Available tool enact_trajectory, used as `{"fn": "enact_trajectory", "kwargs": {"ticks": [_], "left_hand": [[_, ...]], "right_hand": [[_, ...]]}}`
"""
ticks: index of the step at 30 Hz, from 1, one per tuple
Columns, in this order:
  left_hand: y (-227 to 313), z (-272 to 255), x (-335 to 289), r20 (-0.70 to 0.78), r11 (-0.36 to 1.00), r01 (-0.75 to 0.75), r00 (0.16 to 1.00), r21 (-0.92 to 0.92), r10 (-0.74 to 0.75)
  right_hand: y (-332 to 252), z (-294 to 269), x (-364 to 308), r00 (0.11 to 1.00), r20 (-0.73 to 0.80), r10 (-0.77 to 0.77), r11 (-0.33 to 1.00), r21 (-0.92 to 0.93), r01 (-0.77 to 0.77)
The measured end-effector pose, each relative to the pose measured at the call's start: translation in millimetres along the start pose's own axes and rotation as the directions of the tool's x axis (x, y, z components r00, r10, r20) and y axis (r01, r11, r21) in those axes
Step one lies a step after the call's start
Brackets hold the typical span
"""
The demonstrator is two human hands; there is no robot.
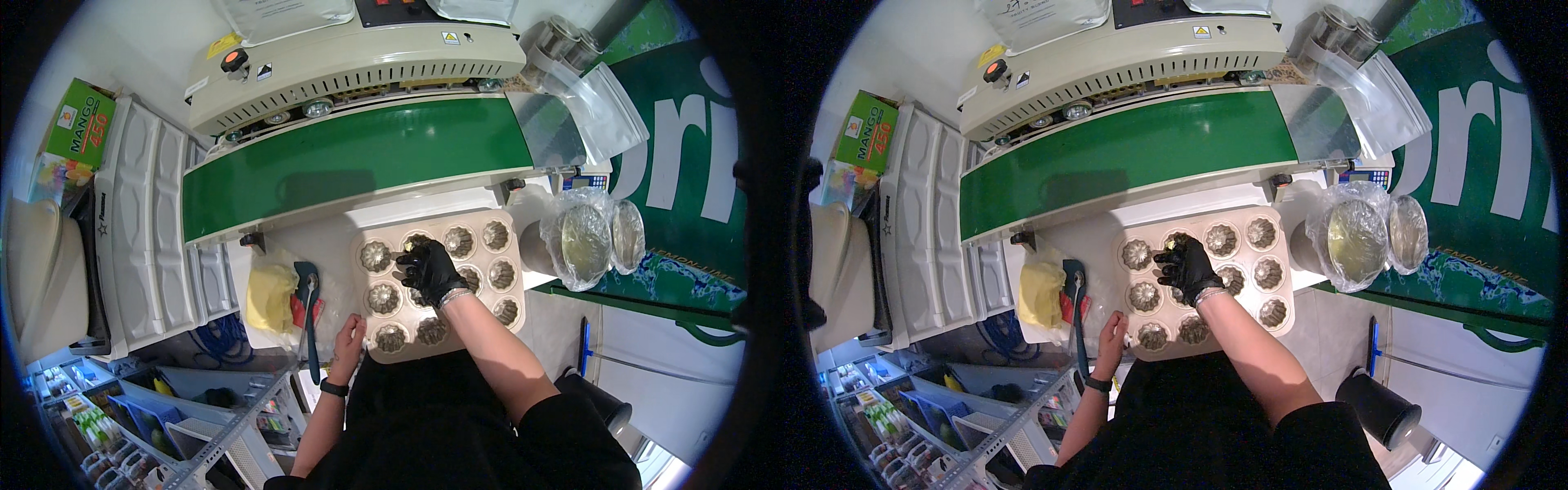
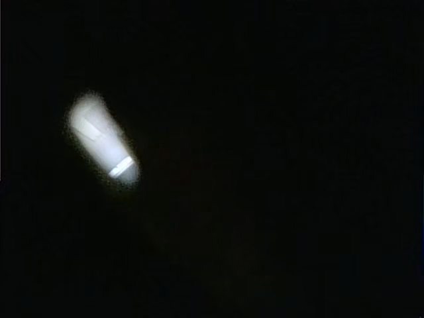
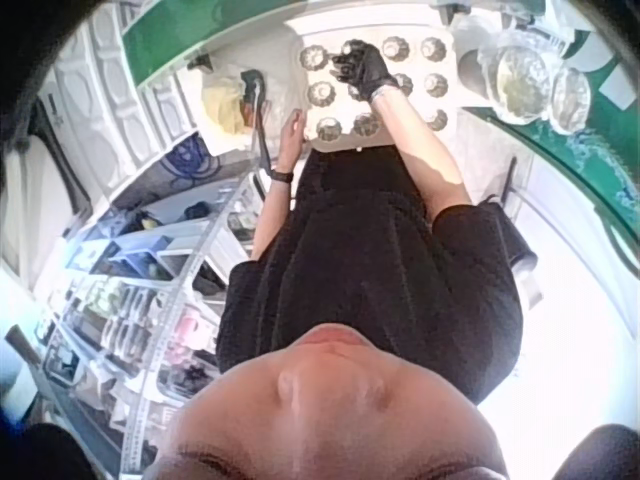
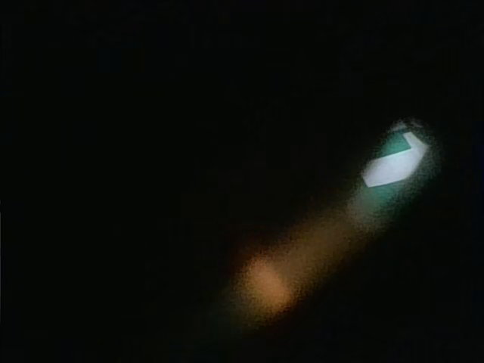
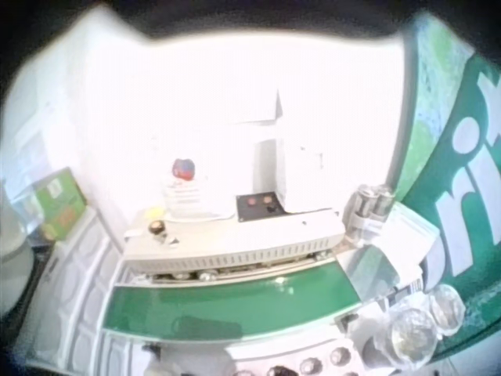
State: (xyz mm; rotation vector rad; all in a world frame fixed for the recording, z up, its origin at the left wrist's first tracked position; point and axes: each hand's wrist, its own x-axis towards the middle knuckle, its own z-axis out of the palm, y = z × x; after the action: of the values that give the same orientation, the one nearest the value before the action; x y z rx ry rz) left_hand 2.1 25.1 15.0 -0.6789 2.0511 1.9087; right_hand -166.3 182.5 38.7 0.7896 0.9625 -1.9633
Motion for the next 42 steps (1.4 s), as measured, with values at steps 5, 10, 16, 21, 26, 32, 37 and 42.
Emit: {"fn": "enact_trajectory", "kwargs": {"ticks": [5,10,16,21,26,32,37,42], "left_hand": [[-4.2,2.2,1.7,-0.021,1.0,-0.024,0.999,0.013,0.024],[-7.9,-0.3,-0.2,-0.04,0.999,-0.032,0.999,0.004,0.032],[3.3,2.2,-1.8,-0.024,1.0,0.004,1.0,0.007,-0.003],[-0.4,3.4,-2.2,-0.046,0.998,-0.062,0.997,0.01,0.062],[4.4,5.4,-3.8,-0.058,1.0,0.021,0.998,-0.016,-0.022],[8.2,8.5,-2.6,-0.052,0.998,-0.053,0.997,0.018,0.054],[1.7,6.6,-3.3,-0.041,0.992,-0.122,0.992,0.013,0.122],[0.3,9.0,-2.7,-0.053,0.995,-0.095,0.994,-0.013,0.094]], "right_hand": [[-3.9,-0.5,-3.5,1.0,0.017,-0.017,0.998,0.058,0.016],[-19.0,-1.1,-48.0,0.987,0.118,-0.113,0.986,0.132,0.097],[-10.8,-19.9,-20.2,0.996,0.086,-0.037,0.997,-0.067,0.042],[-10.7,-4.4,-10.2,0.997,-0.004,0.074,0.958,-0.278,-0.072],[-19.1,5.7,-10.8,0.992,-0.014,0.128,0.914,-0.386,-0.124],[-28.4,-1.3,-11.2,0.992,0.04,0.119,0.925,-0.367,-0.096],[-55.3,5.2,-78.6,0.984,0.173,0.033,0.977,-0.215,0.005],[-69.9,-11.5,-112.5,0.996,-0.014,-0.089,0.996,-0.028,0.089]]}}
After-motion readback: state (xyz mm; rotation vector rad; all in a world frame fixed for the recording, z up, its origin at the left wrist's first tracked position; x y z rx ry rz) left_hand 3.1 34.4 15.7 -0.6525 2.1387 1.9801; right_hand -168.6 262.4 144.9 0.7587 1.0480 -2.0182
